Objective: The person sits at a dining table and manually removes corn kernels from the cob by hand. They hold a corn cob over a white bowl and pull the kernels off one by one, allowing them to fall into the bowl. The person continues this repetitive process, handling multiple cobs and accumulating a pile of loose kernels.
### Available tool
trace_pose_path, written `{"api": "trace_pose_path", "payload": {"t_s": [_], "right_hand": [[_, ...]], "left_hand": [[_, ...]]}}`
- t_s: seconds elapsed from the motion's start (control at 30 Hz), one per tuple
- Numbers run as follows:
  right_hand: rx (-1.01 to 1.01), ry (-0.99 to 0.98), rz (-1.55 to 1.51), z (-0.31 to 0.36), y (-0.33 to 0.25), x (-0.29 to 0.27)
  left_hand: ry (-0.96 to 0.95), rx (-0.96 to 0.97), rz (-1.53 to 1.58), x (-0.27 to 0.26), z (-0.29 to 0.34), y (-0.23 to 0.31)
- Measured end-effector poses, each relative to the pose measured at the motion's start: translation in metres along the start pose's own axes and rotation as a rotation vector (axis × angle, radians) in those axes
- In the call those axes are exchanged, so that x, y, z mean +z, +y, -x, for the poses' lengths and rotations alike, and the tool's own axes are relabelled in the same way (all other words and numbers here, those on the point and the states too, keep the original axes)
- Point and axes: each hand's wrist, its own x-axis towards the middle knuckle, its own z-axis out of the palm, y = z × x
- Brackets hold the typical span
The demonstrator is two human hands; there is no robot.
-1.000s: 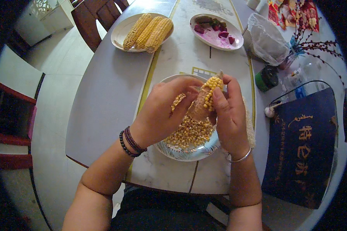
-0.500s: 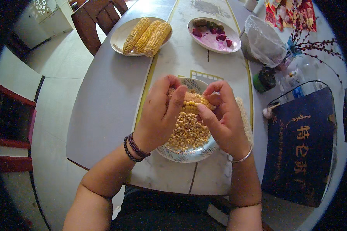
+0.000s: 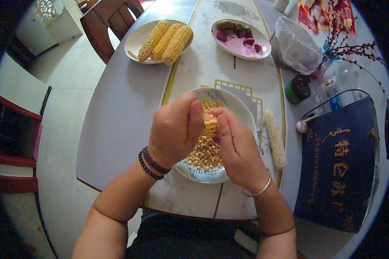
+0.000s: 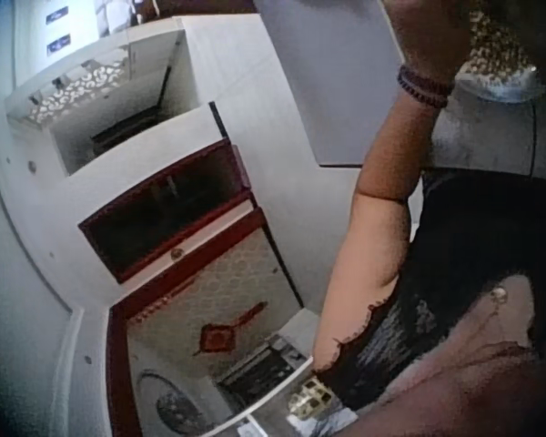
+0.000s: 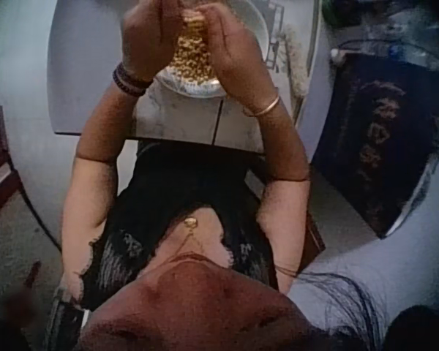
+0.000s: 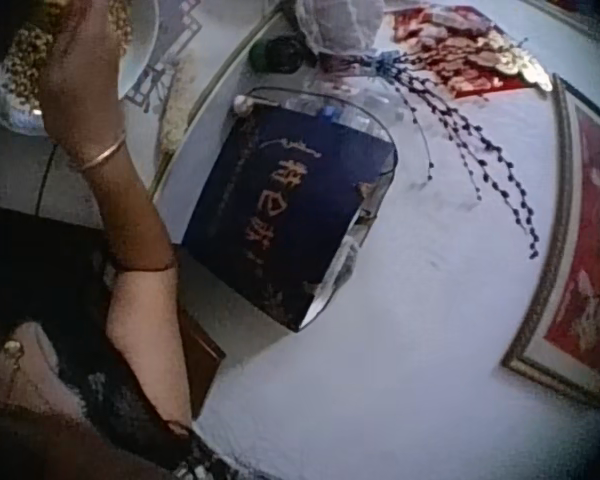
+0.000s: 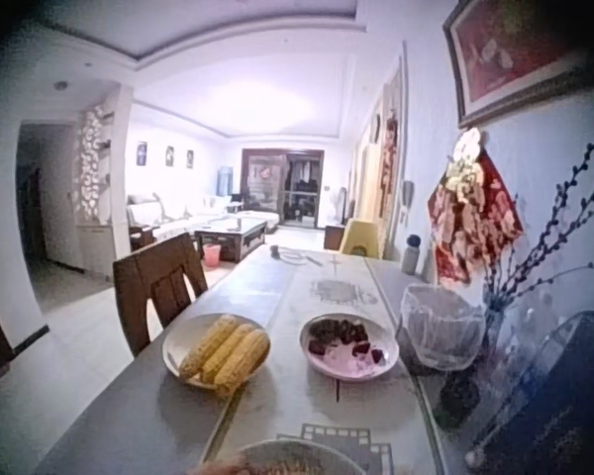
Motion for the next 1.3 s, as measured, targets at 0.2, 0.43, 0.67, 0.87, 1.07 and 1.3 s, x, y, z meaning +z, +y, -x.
{"api": "trace_pose_path", "payload": {"t_s": [0.2,0.43,0.67,0.87,1.07,1.3], "right_hand": [[0.005,-0.009,-0.102,0.001,0.014,-0.002],[0.2,-0.035,-0.212,-0.004,0.019,0.001],[-0.166,0.008,0.303,-0.002,0.01,0.005],[-0.037,0.05,0.034,0.0,0.017,0.003],[0.342,-0.302,-0.291,-0.001,0.024,-0.013],[0.294,-0.062,-0.246,-0.002,0.014,-0.005]], "left_hand": [[-0.097,0.31,-0.085,-0.005,-0.002,0.003],[-0.035,-0.07,0.057,0.003,-0.002,0.0],[-0.027,-0.113,0.041,0.003,-0.002,0.006],[-0.115,0.191,-0.09,0.003,0.003,0.006],[-0.19,0.391,-0.028,-0.005,0.001,0.006],[-0.16,0.04,0.033,-0.001,-0.002,0.0]]}}
